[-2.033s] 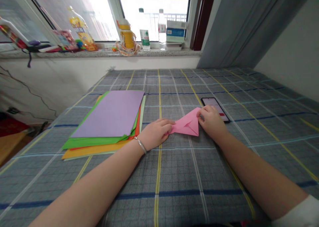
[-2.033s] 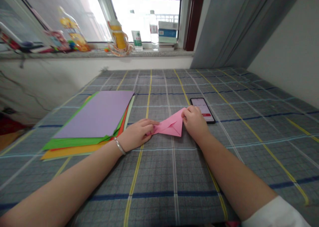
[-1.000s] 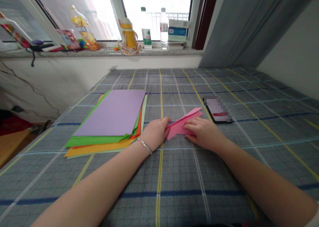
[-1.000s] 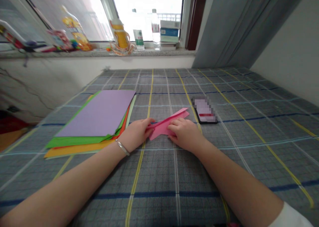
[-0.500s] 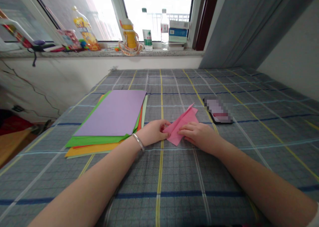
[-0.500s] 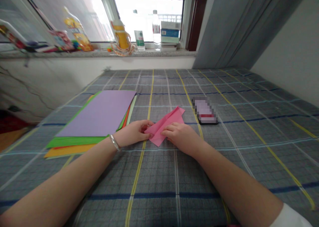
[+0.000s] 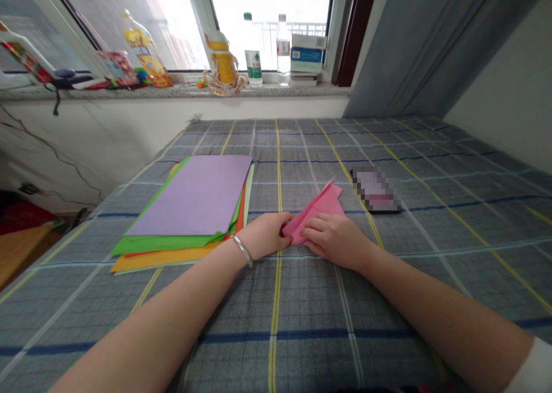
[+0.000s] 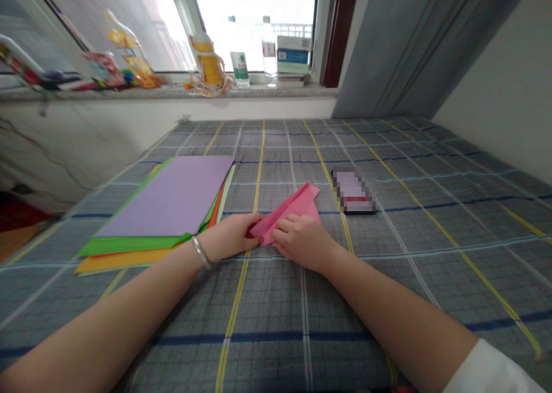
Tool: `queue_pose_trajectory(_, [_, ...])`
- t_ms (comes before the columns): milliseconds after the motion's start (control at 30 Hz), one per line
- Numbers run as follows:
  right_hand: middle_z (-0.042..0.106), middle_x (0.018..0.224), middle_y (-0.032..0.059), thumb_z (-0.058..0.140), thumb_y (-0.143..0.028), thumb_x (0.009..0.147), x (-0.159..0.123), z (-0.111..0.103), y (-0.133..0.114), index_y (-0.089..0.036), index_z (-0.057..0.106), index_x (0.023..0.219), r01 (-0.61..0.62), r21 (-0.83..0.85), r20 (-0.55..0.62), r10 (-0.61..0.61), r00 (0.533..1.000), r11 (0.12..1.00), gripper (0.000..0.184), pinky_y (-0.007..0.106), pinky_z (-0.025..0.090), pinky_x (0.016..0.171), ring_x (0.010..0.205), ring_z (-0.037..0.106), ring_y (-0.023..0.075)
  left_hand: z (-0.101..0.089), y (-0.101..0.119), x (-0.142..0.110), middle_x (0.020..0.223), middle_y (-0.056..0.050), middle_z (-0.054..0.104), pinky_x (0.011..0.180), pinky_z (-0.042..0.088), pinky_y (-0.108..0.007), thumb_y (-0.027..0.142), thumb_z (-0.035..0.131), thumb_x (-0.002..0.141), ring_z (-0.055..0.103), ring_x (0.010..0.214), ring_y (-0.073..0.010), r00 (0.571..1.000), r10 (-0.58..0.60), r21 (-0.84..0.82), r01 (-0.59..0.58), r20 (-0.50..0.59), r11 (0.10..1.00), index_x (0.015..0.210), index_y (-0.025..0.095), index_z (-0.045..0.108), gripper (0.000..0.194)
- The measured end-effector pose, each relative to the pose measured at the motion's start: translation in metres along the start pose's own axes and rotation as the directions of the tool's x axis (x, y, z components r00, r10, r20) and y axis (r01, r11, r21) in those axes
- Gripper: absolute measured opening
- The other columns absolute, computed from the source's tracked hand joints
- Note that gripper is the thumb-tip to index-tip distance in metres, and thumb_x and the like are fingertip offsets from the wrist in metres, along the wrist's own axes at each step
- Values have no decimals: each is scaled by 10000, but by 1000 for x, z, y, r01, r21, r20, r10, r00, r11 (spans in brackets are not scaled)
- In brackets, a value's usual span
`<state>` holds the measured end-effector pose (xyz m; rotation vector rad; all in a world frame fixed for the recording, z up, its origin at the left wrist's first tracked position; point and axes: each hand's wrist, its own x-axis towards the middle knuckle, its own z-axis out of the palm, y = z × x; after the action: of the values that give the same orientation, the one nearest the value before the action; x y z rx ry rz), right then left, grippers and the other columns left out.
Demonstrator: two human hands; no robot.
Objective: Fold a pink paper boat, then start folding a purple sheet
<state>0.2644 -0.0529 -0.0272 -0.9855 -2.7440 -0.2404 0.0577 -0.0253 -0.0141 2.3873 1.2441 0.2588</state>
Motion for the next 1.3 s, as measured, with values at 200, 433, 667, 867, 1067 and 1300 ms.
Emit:
queue_pose_trajectory(200, [654,852,45,458,-293,937,7,11,-4,-181,627,828,-103,68,-19,104,994,992,230,304,403,725,833,587,179,-5,2,-2,717,3,646,570,366,-240,167,572,693,574,641,-165,999,24,-38,-23,23,999,819,206,618,140])
queue_pose_trajectory(433, [647,810,48,525,-289,915,12,21,0,-169,592,790,-212,179,-27,220,975,961,186,285,391,686,795,576,175,-5,9,-3,629,15,582,541,328,-243,307,537,799,534,580,-147,999,-19,31,18,28,999,737,204,562,122])
queue_pose_trajectory(667, [586,765,15,562,-254,891,16,25,1,-181,524,724,-282,269,0,293,956,921,186,272,375,658,733,530,151,1,13,-1,822,-44,683,618,409,-274,368,531,850,648,775,-221,998,-60,249,61,-13,967,873,202,586,176])
queue_pose_trajectory(867, [559,736,14,554,-213,876,20,25,-3,-191,474,693,-308,276,-5,322,947,910,201,280,371,671,730,513,156,4,14,-2,852,-68,683,670,477,-299,343,536,851,666,807,-237,998,-54,314,60,-26,947,935,183,568,184])
queue_pose_trajectory(1067, [530,697,-9,479,-130,864,19,25,-3,-186,485,787,-347,350,-31,381,924,870,96,273,363,638,666,493,141,13,7,-7,1057,-102,613,770,523,-318,161,522,813,640,880,-204,986,108,237,-75,-128,969,1233,132,427,432])
queue_pose_trajectory(1300, [566,760,22,507,-120,831,17,30,2,-191,477,785,-308,351,-47,345,937,884,90,284,391,680,729,517,163,12,-4,-13,1271,-84,500,918,487,-379,206,482,921,508,1115,-230,836,530,526,-388,-146,757,1129,213,580,230])
